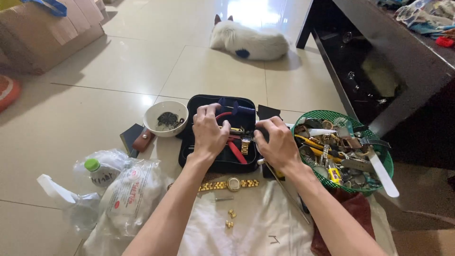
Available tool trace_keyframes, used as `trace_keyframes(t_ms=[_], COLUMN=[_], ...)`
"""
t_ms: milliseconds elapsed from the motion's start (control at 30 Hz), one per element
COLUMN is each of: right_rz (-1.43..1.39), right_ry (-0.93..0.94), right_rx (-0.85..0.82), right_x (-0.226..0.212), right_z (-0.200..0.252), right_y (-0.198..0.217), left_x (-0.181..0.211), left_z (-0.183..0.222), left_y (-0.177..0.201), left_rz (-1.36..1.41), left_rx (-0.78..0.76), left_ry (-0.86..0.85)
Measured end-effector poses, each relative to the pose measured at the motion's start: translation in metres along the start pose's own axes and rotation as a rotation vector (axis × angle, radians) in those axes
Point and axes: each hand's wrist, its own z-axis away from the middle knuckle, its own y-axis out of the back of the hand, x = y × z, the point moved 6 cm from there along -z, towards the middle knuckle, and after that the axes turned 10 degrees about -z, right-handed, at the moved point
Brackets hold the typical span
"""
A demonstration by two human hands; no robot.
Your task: Reassembling a metal watch band by connecting links with pins using a specialized holder and a pin pusher tool.
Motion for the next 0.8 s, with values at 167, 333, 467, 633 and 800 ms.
trace_keyframes(t_ms=[167, 333, 467, 633, 800], right_rz=[-0.029, -0.056, -0.042, -0.037, -0.044], right_ry=[-0.012, -0.002, 0.003, -0.032, -0.045], right_rx=[0.004, 0.028, 0.019, -0.035, -0.053], right_x=[-0.004, 0.008, 0.013, 0.014, 0.012], right_z=[-0.021, -0.040, -0.054, -0.063, -0.073], right_y=[-0.002, -0.012, -0.018, -0.024, -0.027], left_x=[-0.019, -0.027, -0.025, -0.017, -0.012], left_z=[-0.008, -0.012, -0.013, -0.021, -0.021], left_y=[-0.026, -0.037, -0.040, -0.040, -0.029], left_rz=[-0.119, -0.137, -0.247, -0.305, -0.238], left_rx=[-0.088, -0.076, -0.095, -0.155, -0.172], left_ry=[0.055, 0.114, 0.154, 0.274, 0.359])
